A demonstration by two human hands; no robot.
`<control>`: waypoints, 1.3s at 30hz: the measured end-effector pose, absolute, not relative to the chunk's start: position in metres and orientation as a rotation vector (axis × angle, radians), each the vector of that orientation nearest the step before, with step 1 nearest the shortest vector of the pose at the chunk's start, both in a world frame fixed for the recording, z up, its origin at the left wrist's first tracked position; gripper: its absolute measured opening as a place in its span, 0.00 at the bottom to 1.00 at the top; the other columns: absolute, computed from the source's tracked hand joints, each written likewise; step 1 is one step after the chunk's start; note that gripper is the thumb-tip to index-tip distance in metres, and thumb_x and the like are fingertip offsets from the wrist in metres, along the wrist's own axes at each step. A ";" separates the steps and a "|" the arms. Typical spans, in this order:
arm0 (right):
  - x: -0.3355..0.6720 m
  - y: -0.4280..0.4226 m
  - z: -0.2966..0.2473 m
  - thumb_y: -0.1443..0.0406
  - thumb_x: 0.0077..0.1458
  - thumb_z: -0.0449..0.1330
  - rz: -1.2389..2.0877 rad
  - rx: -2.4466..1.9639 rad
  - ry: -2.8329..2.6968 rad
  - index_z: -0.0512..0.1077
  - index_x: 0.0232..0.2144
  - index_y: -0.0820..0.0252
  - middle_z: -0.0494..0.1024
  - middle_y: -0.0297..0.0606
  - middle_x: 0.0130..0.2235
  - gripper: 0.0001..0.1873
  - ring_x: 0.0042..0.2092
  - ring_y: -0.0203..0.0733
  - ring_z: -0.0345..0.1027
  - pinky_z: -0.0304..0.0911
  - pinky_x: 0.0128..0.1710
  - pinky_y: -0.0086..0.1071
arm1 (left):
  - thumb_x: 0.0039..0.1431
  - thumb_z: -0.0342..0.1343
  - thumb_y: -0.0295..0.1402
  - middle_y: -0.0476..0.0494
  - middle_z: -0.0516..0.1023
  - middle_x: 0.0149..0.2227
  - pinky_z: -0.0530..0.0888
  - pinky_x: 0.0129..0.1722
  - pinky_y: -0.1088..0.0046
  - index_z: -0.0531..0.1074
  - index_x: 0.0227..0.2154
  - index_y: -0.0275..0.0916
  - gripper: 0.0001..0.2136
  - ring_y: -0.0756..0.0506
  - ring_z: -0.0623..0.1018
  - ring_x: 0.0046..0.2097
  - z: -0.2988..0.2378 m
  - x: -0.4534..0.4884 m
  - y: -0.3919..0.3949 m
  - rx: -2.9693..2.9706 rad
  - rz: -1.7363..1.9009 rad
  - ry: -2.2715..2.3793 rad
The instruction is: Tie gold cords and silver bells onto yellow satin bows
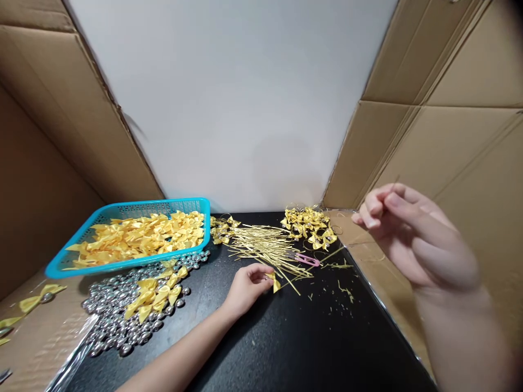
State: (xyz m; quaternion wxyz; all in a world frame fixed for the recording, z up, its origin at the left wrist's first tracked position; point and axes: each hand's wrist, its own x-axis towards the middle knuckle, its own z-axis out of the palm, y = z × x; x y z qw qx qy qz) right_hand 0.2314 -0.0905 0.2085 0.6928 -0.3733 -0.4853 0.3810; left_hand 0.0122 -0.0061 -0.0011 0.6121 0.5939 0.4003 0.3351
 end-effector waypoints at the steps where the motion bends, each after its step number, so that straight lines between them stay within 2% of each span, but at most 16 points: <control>1: 0.235 -0.094 0.203 0.64 0.50 0.66 0.859 -0.842 -1.068 0.76 0.26 0.56 0.72 0.31 0.26 0.03 0.26 0.30 0.64 0.68 0.29 0.25 | 0.43 0.64 0.33 0.45 0.78 0.30 0.72 0.35 0.71 0.76 0.31 0.34 0.11 0.46 0.77 0.32 -0.001 0.012 -0.005 1.411 0.773 0.931; 8: 0.245 -0.099 0.156 0.62 0.47 0.69 0.995 -0.905 -0.924 0.76 0.27 0.57 0.73 0.32 0.26 0.06 0.27 0.30 0.66 0.68 0.30 0.22 | 0.45 0.61 0.29 0.44 0.78 0.32 0.72 0.37 0.71 0.77 0.23 0.37 0.02 0.45 0.77 0.35 0.013 0.010 -0.008 1.660 0.713 0.951; 12: 0.243 -0.097 0.136 0.60 0.46 0.70 1.062 -0.932 -0.852 0.76 0.27 0.58 0.73 0.33 0.26 0.09 0.27 0.30 0.66 0.66 0.28 0.20 | 0.48 0.59 0.31 0.43 0.79 0.30 0.73 0.35 0.69 0.77 0.28 0.35 0.05 0.44 0.77 0.33 0.015 0.010 -0.004 1.667 0.665 0.999; 18: 0.242 -0.099 0.132 0.60 0.48 0.69 1.065 -0.904 -0.839 0.75 0.28 0.57 0.70 0.31 0.23 0.09 0.26 0.30 0.64 0.65 0.29 0.22 | 0.43 0.62 0.28 0.43 0.80 0.34 0.73 0.34 0.72 0.76 0.37 0.34 0.14 0.47 0.76 0.32 0.013 0.008 0.014 1.606 0.568 0.959; 20: 0.243 -0.102 0.137 0.61 0.51 0.66 1.068 -0.872 -0.843 0.73 0.30 0.56 0.68 0.29 0.23 0.07 0.24 0.29 0.61 0.64 0.29 0.24 | 0.40 0.63 0.27 0.44 0.80 0.33 0.72 0.32 0.73 0.78 0.34 0.35 0.13 0.48 0.76 0.30 0.016 0.003 0.018 1.587 0.509 0.920; 23: 0.245 -0.106 0.149 0.63 0.56 0.62 1.067 -0.825 -0.852 0.71 0.31 0.57 0.63 0.27 0.22 0.04 0.21 0.27 0.54 0.62 0.28 0.24 | 0.38 0.65 0.25 0.49 0.78 0.25 0.71 0.30 0.75 0.79 0.29 0.35 0.10 0.49 0.74 0.27 0.020 -0.005 0.022 1.550 0.446 0.876; 27: 0.242 -0.114 0.174 0.64 0.58 0.60 1.033 -0.787 -0.909 0.70 0.30 0.59 0.58 0.26 0.20 0.05 0.20 0.27 0.45 0.58 0.25 0.23 | 0.34 0.67 0.25 0.50 0.76 0.22 0.70 0.27 0.75 0.78 0.26 0.34 0.11 0.49 0.74 0.25 0.022 -0.007 0.024 1.466 0.481 0.856; 33: 0.231 -0.118 0.214 0.63 0.56 0.61 0.936 -0.768 -1.117 0.71 0.29 0.57 0.55 0.27 0.19 0.05 0.21 0.30 0.45 0.55 0.23 0.26 | 0.38 0.69 0.30 0.50 0.77 0.27 0.70 0.37 0.75 0.77 0.30 0.37 0.12 0.50 0.75 0.31 0.012 0.021 0.025 1.254 0.892 0.901; 39: 0.211 -0.101 0.253 0.68 0.58 0.56 0.872 -0.745 -1.228 0.71 0.27 0.57 0.55 0.28 0.20 0.08 0.22 0.31 0.47 0.55 0.23 0.27 | 0.33 0.72 0.32 0.46 0.80 0.30 0.71 0.39 0.73 0.78 0.27 0.36 0.14 0.49 0.76 0.33 0.000 0.053 0.020 1.010 1.046 0.872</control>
